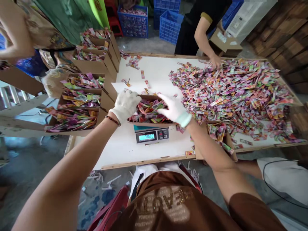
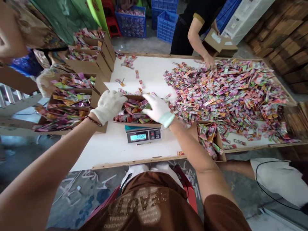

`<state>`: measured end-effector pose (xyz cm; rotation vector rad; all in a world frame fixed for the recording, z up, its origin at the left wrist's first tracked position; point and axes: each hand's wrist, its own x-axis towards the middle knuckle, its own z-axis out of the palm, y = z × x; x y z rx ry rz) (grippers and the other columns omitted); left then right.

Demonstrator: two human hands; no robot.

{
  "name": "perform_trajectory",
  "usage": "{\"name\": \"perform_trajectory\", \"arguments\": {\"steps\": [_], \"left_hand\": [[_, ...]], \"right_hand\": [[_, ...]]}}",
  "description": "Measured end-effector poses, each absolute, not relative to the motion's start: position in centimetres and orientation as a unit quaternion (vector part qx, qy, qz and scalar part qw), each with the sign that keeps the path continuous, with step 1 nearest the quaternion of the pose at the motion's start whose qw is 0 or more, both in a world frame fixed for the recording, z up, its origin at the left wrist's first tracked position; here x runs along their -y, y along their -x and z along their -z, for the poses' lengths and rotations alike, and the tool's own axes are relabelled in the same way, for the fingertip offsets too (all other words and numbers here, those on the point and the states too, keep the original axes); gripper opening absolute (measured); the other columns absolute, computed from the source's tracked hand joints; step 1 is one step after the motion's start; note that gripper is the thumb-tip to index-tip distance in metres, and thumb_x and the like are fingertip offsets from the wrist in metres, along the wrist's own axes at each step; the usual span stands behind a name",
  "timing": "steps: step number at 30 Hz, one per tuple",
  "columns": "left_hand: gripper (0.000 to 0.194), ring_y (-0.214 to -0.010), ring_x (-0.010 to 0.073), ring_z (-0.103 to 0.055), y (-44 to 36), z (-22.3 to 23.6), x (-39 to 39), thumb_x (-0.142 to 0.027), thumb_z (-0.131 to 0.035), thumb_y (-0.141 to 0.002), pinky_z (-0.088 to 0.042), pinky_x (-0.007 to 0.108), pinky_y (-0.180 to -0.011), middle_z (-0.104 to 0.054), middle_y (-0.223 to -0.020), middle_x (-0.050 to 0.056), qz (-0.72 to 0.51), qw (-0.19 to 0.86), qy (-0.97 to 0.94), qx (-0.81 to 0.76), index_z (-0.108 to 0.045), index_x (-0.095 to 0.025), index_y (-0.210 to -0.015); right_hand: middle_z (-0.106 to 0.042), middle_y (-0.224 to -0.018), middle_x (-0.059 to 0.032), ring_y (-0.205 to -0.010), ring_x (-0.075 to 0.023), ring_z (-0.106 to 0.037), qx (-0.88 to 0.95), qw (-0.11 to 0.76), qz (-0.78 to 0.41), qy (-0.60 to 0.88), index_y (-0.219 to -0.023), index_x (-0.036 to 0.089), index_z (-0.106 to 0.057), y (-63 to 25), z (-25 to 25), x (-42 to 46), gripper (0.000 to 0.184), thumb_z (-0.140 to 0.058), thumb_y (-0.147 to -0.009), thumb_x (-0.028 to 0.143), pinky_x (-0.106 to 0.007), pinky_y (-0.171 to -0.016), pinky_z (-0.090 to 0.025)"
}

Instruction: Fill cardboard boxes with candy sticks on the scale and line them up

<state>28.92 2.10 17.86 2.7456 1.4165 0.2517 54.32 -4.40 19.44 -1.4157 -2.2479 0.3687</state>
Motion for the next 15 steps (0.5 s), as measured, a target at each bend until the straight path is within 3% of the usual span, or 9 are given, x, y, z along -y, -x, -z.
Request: {"name": "perform_trajectory", "arguments": {"steps": [2, 3, 7, 11, 15], "left_hand": [[0.022, -0.11, 0.0306, -0.062, -29.1, -19.4, -1.2, -0.008, -0.048, -0.088, -0.043, 0.053, -0.103, -0.063, -0.095, 0.013, -0.085, -0.011, -0.891, -0.446, -0.068, -0.01, -0.096], [0.023, -0.107, 0.0297, -0.062, -29.3, -20.3, -0.6, -0.01, -0.048, -0.089, -0.045, 0.051, -0.101, -0.064, -0.097, 0.013, -0.099, -0.026, -0.891, -0.442, -0.069, -0.012, -0.1], [0.026, -0.108, 0.0291, -0.063, -30.7, -24.4, 2.5, -0.022, -0.046, -0.097, -0.05, 0.047, -0.098, -0.067, -0.109, 0.014, -0.187, -0.033, -0.876, -0.444, -0.067, -0.015, -0.111], [0.044, -0.123, 0.0255, -0.061, -30.4, -25.9, 4.8, -0.036, -0.056, -0.098, -0.053, 0.039, -0.1, -0.061, -0.137, 0.012, -0.3, 0.006, -0.844, -0.445, -0.053, -0.017, -0.138], [0.033, -0.116, 0.0257, -0.065, -28.4, -23.8, 5.6, -0.039, -0.054, -0.099, -0.054, 0.04, -0.099, -0.067, -0.128, 0.01, -0.315, 0.07, -0.834, -0.447, -0.061, -0.02, -0.125]], "right_hand": [[-0.051, -0.156, -0.0161, -0.145, -0.0305, -0.046, 0.837, 0.229, -0.131, 0.48, -0.157, 0.012, -0.042, -50.7, -19.0, 3.4, 0.083, -0.075, -0.086, 0.038, -0.047, -0.121, -0.039], [-0.052, -0.155, -0.0157, -0.144, -0.0315, -0.045, 0.839, 0.231, -0.132, 0.474, -0.158, 0.014, -0.04, -49.3, -18.9, 2.9, 0.083, -0.075, -0.087, 0.039, -0.049, -0.12, -0.039], [-0.067, -0.135, -0.0092, -0.128, -0.0283, -0.06, 0.822, 0.233, -0.175, 0.49, -0.146, 0.022, -0.054, -47.4, -20.1, 2.1, 0.044, -0.044, -0.103, 0.028, -0.046, -0.109, -0.048], [-0.068, -0.129, -0.0086, -0.12, -0.0246, -0.065, 0.784, 0.269, -0.124, 0.545, -0.143, 0.021, -0.053, -51.9, -22.2, 3.7, 0.042, -0.033, -0.107, 0.027, -0.04, -0.101, -0.052], [-0.072, -0.109, -0.0111, -0.096, -0.0228, -0.068, 0.697, 0.298, -0.048, 0.65, -0.131, 0.017, -0.058, -60.1, -22.3, 5.0, 0.037, -0.035, -0.108, 0.035, -0.035, -0.089, -0.052]]}}
